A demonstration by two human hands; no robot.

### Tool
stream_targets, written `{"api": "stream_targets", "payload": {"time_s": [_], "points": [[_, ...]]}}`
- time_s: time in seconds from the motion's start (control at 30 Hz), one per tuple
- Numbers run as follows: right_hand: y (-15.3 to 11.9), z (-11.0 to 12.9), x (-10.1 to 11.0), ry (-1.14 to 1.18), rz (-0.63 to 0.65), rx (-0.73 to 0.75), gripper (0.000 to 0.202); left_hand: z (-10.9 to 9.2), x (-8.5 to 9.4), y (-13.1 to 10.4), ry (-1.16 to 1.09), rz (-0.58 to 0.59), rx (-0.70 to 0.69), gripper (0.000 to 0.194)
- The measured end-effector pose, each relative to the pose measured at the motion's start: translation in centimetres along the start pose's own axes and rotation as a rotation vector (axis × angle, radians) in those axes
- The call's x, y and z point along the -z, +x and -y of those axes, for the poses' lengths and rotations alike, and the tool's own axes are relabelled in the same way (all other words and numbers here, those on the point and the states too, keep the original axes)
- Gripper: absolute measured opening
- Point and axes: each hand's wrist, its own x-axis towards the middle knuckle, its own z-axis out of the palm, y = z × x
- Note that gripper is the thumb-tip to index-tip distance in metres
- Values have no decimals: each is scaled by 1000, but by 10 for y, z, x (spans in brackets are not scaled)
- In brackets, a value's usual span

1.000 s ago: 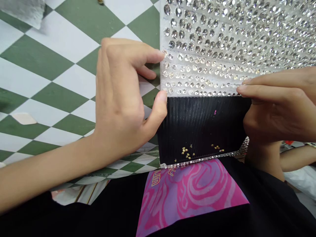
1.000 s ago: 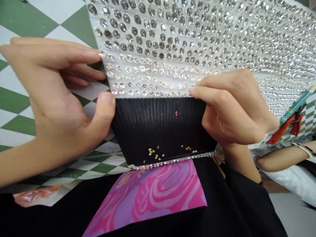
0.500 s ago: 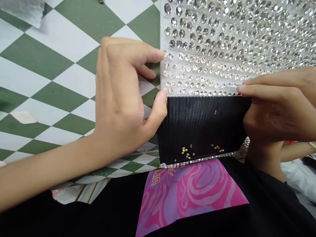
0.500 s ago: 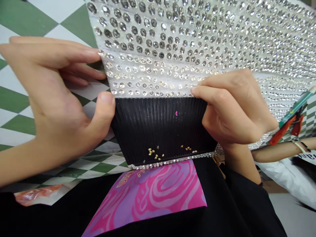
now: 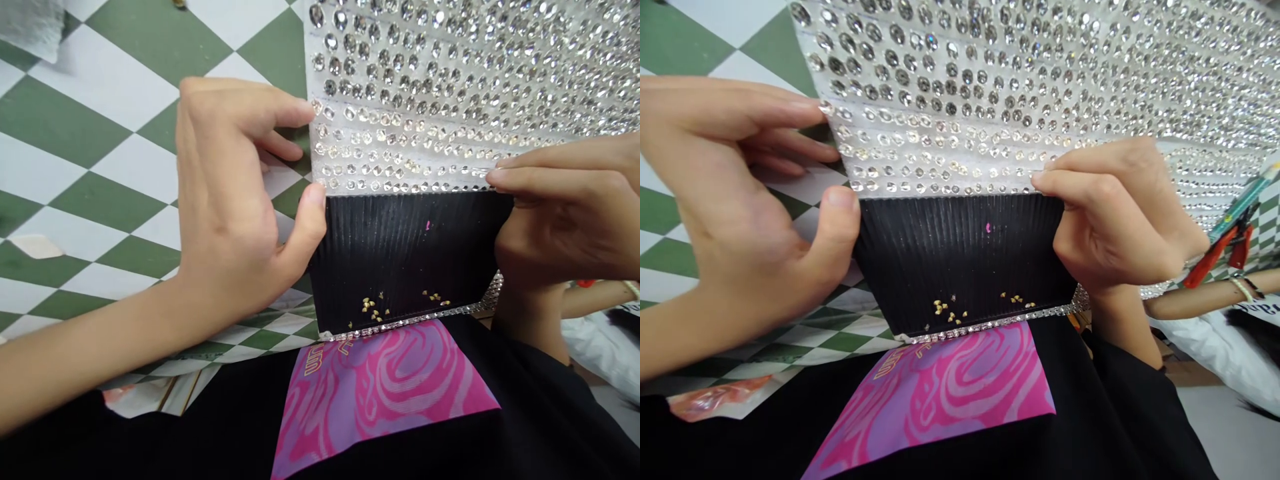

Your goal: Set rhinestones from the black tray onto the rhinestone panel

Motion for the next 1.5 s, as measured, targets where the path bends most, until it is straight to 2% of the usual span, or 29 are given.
{"api": "stream_targets", "payload": {"time_s": [0.07, 0.2, 0.3, 0.47, 0.6, 0.7, 0.83, 0.97, 1.17, 1.23, 1.37, 1.5], "points": [[-3, 1, 2, 7, 17, -93, 29, 0, 0, 0, 1, -13, 0, 56], [-14, 19, -2, -39, -110, -404, 18, 1, 0, 0, 5, -26, 5, 55], [-20, 29, -6, -30, -135, -440, 19, 1, -1, -1, 3, -33, 13, 55], [-10, 26, -14, -21, -190, -389, 19, 0, -2, -1, 28, -30, 10, 54], [5, 21, -22, -55, -343, -181, 31, -1, -1, -1, 23, -22, 31, 53], [11, 19, -27, -71, -386, -100, 35, -1, 0, -1, 13, -22, 44, 53], [11, 18, -29, -74, -431, -87, 35, 0, -2, -2, 13, -23, 42, 53], [6, 16, -26, -87, -395, -84, 33, -2, -2, -1, 8, -21, 38, 53], [-1, 7, -22, 53, -510, -124, 32, -7, 3, 1, 4, 7, 71, 52], [-3, 4, -20, 87, -490, -131, 34, -5, 2, 0, 5, 12, 60, 52], [-6, 3, -19, 105, -401, -168, 54, 4, -4, -6, -12, -24, 29, 62], [-3, 7, -19, 58, -412, -111, 45, 8, -9, -9, -32, -41, 44, 64]]}}
